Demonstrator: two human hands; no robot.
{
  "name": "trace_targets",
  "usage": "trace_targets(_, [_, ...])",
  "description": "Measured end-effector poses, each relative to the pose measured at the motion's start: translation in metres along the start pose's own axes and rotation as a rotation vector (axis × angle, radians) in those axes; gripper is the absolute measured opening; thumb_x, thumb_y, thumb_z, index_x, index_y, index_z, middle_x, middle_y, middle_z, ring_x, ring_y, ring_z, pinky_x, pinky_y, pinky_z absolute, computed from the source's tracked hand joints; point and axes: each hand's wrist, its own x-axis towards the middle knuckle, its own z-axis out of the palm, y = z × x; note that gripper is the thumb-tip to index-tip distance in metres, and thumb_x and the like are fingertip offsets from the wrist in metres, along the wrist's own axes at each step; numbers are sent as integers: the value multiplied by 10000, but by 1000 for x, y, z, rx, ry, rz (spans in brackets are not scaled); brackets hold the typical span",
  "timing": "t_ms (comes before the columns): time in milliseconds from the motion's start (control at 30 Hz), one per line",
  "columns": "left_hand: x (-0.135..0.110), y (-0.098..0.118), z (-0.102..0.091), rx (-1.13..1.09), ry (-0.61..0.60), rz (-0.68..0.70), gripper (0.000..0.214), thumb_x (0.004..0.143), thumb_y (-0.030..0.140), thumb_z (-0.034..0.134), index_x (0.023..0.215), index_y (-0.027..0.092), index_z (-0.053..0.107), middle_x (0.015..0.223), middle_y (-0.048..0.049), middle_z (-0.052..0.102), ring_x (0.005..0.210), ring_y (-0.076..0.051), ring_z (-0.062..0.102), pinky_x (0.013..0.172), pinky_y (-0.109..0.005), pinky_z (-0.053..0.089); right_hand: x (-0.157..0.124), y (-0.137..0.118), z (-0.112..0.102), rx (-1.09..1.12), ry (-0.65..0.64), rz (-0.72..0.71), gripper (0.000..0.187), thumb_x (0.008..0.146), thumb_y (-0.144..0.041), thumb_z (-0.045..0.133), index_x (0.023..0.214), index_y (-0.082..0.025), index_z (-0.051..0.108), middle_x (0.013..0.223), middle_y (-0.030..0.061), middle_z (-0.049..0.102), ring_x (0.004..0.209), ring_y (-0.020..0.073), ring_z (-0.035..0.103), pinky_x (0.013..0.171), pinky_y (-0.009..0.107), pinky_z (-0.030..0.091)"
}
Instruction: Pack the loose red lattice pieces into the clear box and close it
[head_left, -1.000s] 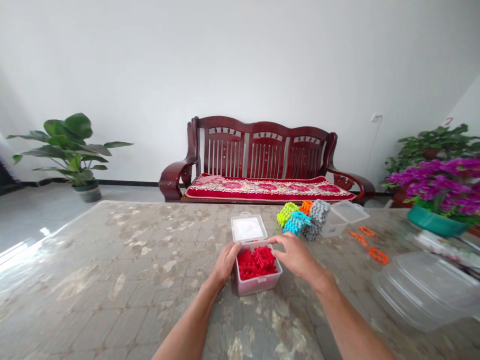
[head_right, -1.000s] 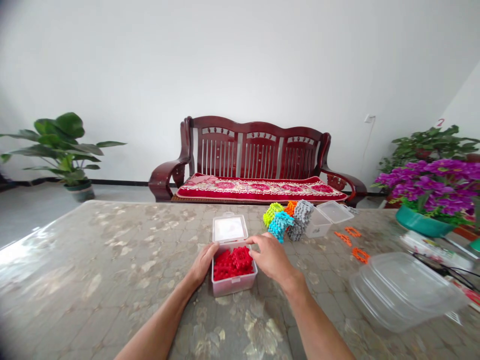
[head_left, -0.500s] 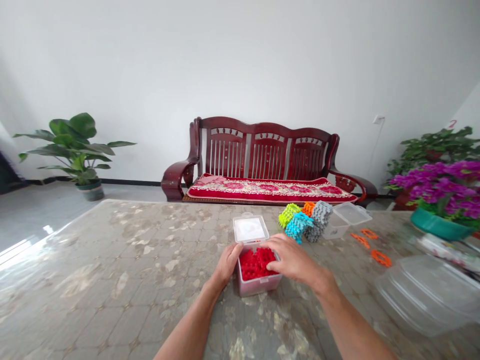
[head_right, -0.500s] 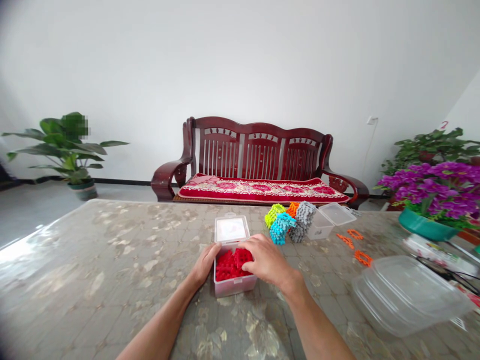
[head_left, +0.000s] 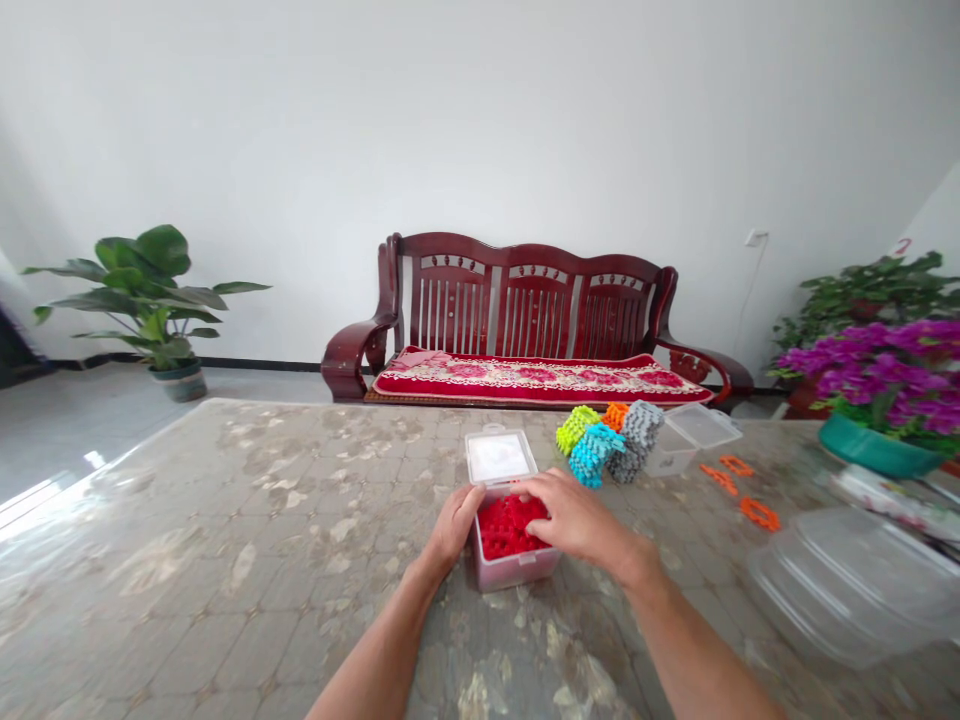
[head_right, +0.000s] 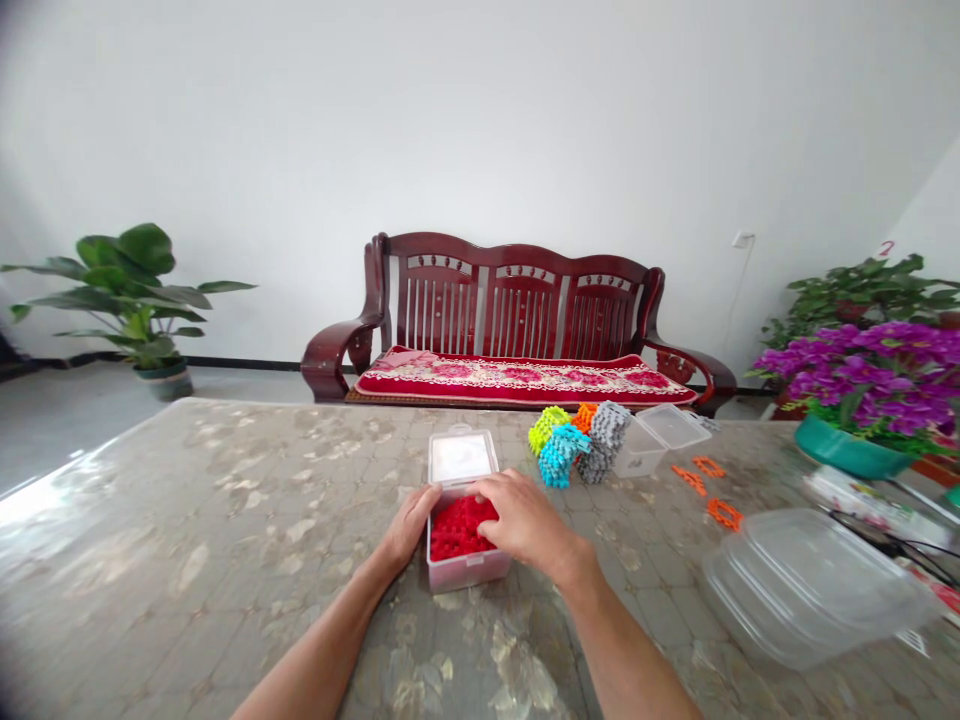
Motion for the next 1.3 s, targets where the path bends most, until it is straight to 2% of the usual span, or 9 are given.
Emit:
trace_targets(133, [0,1,0,-7,-14,12,512,905,546,372,787,158,685,871,-62,742,853,-231,621,836,-346,492,0,0,5,-9,2,-10,415,760,-123,631,1147,-255,702,1187,40,701,1086,232,587,969,352,419])
trace_targets(300, [-2,4,0,-49,-22,6,533,922,552,382,871,146,723,949,-71,763,917,-243,642,890,-356,502,1,3,6,-51,20,33,347,788,-173,661,1124,-246,708,1164,50,708,1052,233,597,939,350,433])
trace_targets(467, [-2,1,1,-75,-18,-21,574,930,577,366,933,128,723,990,-81,758,971,-259,639,934,-372,484,4,1,6,-100,15,28,272,824,-119,613,1048,-227,724,1107,50,722,1031,225,603,930,349,435])
trace_targets(600, [-1,-2,2,-64,-8,-28,598,929,598,344,878,129,711,920,-73,750,914,-256,635,867,-361,495,5,-4,12,-70,45,-17,272,836,-65,577,968,-236,742,1022,30,746,983,197,619,916,326,447])
trace_targets(700, [-1,-3,2,-31,-2,-16,589,930,597,334,814,139,687,863,-63,733,854,-241,623,816,-348,497,5,-10,19,5,115,-28,264,838,-49,583,921,-241,744,959,18,751,974,185,632,908,311,461])
trace_targets(800, [0,-3,2,-11,9,-5,578,930,592,333,787,149,677,845,-58,723,845,-234,612,821,-344,494,4,-15,24,81,167,-24,250,846,-44,585,858,-241,738,903,10,742,938,171,646,885,293,477])
trace_targets(1033, [1,-3,2,-32,-3,11,554,935,562,339,805,143,678,858,-59,718,825,-223,606,829,-343,482,5,-13,27,5,126,4,223,869,-64,574,900,-216,734,977,44,727,1000,197,629,932,328,470])
trace_targets(1167, [1,-3,2,-13,7,10,551,929,571,339,748,152,650,801,-54,701,795,-224,597,802,-345,474,6,-12,27,-26,125,-28,238,906,-78,539,893,-213,734,966,50,732,998,199,635,944,334,475])
trace_targets(1300, [1,-2,1,-9,6,6,537,932,566,341,738,159,633,775,-45,693,790,-221,592,796,-341,468,5,-10,27,10,126,-29,287,875,-24,526,917,-209,741,990,46,740,1014,195,638,953,329,481])
